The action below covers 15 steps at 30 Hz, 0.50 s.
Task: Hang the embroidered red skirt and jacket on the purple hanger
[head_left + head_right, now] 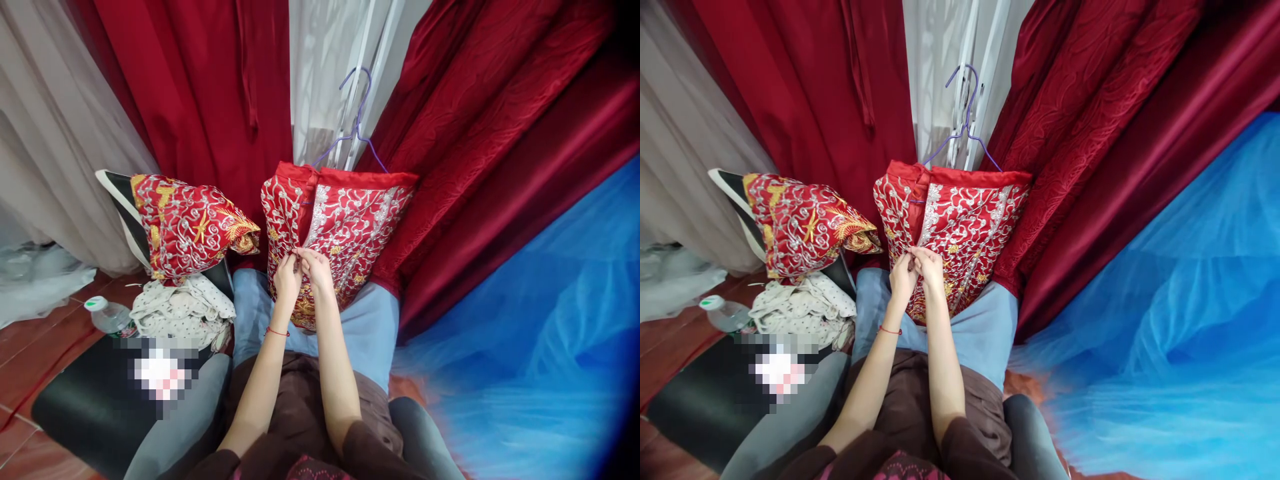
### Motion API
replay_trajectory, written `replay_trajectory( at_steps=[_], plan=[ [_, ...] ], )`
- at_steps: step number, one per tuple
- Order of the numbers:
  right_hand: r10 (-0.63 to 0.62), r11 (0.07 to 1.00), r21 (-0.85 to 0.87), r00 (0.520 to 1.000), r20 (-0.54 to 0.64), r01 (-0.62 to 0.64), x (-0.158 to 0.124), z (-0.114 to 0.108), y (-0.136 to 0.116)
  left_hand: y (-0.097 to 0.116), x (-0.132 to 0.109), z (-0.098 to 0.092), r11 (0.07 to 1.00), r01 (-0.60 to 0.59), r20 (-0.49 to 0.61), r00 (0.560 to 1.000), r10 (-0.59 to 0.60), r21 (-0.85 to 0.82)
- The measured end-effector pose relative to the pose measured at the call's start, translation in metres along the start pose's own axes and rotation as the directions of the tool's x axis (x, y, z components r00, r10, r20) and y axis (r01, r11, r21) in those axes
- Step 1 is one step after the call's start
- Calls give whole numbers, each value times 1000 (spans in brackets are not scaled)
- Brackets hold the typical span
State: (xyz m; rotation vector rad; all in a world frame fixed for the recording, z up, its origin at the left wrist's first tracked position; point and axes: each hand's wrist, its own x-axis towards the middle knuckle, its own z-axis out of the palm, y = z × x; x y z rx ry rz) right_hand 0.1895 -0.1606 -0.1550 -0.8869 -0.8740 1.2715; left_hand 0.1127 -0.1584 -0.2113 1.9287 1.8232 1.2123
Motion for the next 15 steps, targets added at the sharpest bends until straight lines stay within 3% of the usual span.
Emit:
replay_trajectory(
  at_steps=[9, 15],
  plan=[
    [-97, 995, -40, 995, -7, 97, 30, 19, -43, 4, 0, 3, 999, -28, -33, 999, 30, 40],
    [-85, 989, -120, 996, 10, 86, 37, 22, -51, -1, 3, 4, 999, -28, -46, 999, 29, 23]
  ],
)
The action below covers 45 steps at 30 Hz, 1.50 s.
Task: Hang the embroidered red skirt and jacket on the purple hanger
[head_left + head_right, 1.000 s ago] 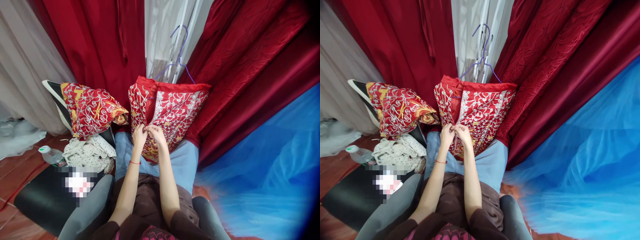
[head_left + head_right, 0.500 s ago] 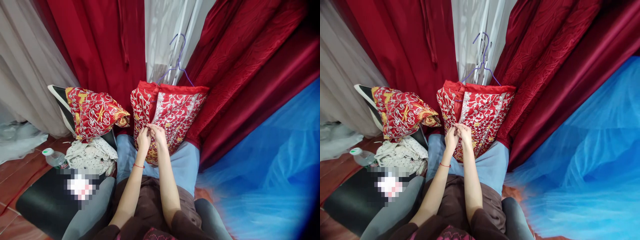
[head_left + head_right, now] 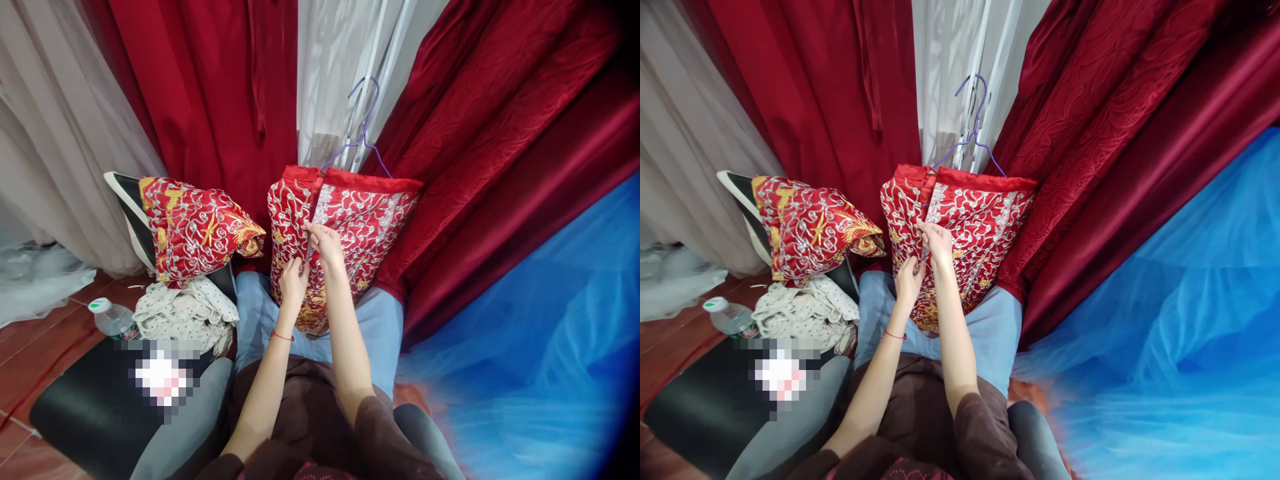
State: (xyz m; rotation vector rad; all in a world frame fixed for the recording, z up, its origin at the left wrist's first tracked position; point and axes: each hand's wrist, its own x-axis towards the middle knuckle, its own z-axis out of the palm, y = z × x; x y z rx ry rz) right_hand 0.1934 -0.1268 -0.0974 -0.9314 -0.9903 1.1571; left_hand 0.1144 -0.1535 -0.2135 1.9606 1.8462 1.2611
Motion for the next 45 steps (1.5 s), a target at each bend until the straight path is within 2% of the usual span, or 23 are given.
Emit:
replay_trajectory(
  at_steps=[4, 9, 13, 20, 26, 31, 35, 39, 41, 42, 43, 45],
  plan=[
    [-28, 1000, -10, 996, 87, 29, -7, -8, 4, 3, 11, -8, 1000, -19, -25, 1000, 19, -4],
    [-29, 997, -65, 981, 194, 42, -7, -18, 4, 27, 50, -28, 999, -50, -132, 990, 50, 1],
    [-16, 996, -80, 975, 220, 34, -1, -17, 3, 38, 70, -36, 998, -55, -68, 996, 58, 42],
    [-12, 999, -41, 989, 147, 18, 5, -2, 1, 36, 65, -29, 997, -36, 20, 999, 35, 70],
    [-112, 994, -2, 991, 68, 113, 17, 8, -29, 43, 58, -34, 991, -96, 22, 995, 95, 94],
    [-108, 994, -21, 993, 46, 109, 31, 10, -53, 44, 52, -33, 986, -114, 4, 993, 115, 118],
    [-161, 986, -32, 987, 6, 161, 41, 14, -72, 44, 47, -32, 980, -149, -2, 989, 150, 132],
    [-225, 968, -100, 974, 37, 228, 41, 17, -77, 43, 47, -34, 979, -130, 10, 991, 130, 158],
    [-264, 934, -235, 963, 59, 270, 36, 14, -72, 41, 51, -37, 975, -118, 39, 993, 113, 189],
    [-281, 889, -355, 957, 71, 288, 34, 10, -68, 39, 53, -38, 972, -119, 57, 992, 109, 202],
    [-299, 812, -501, 951, 81, 298, 31, 6, -64, 36, 56, -41, 970, -124, 76, 991, 111, 210],
    [-325, 562, -779, 940, 100, 277, 27, -7, -58, 32, 64, -46, 968, -141, 94, 988, 123, 207]
  ],
)
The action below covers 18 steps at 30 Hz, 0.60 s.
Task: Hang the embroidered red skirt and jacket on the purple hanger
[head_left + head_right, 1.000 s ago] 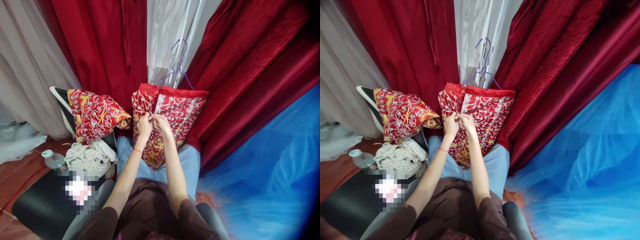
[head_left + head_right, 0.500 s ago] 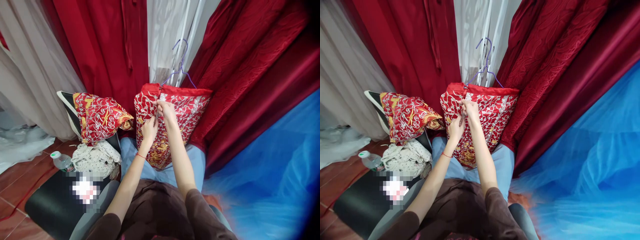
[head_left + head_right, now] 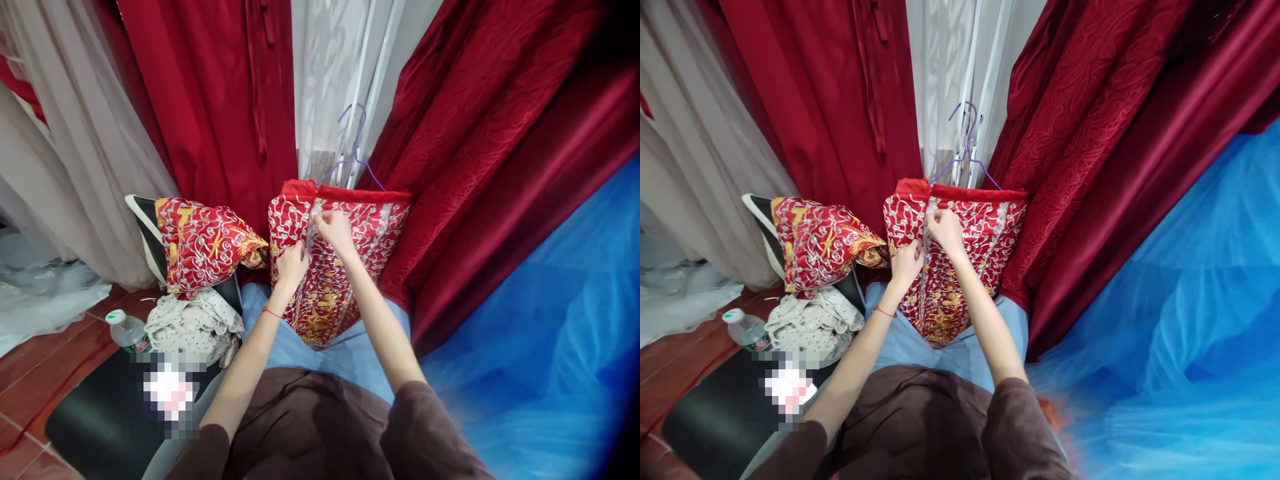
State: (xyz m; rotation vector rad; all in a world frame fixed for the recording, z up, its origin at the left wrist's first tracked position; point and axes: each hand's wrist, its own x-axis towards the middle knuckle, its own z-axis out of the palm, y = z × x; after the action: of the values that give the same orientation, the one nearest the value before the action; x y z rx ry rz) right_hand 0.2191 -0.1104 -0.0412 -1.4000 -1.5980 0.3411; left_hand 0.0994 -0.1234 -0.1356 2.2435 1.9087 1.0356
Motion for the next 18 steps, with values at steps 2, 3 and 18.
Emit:
replay_trajectory(
  at_steps=[2, 3, 18],
  plan=[
    [-9, 947, -320, 1000, 8, 11, -5, -8, 15, -5, 7, -9, 999, -22, -19, 1000, 22, -24],
    [-3, 902, -432, 1000, 20, 11, -7, -14, 22, -5, 11, -14, 999, -33, -45, 999, 31, -37],
    [-157, 422, -873, 968, 194, 244, 47, -198, 93, -10, 176, -67, 901, -374, -22, 922, 387, 219]
  ],
)
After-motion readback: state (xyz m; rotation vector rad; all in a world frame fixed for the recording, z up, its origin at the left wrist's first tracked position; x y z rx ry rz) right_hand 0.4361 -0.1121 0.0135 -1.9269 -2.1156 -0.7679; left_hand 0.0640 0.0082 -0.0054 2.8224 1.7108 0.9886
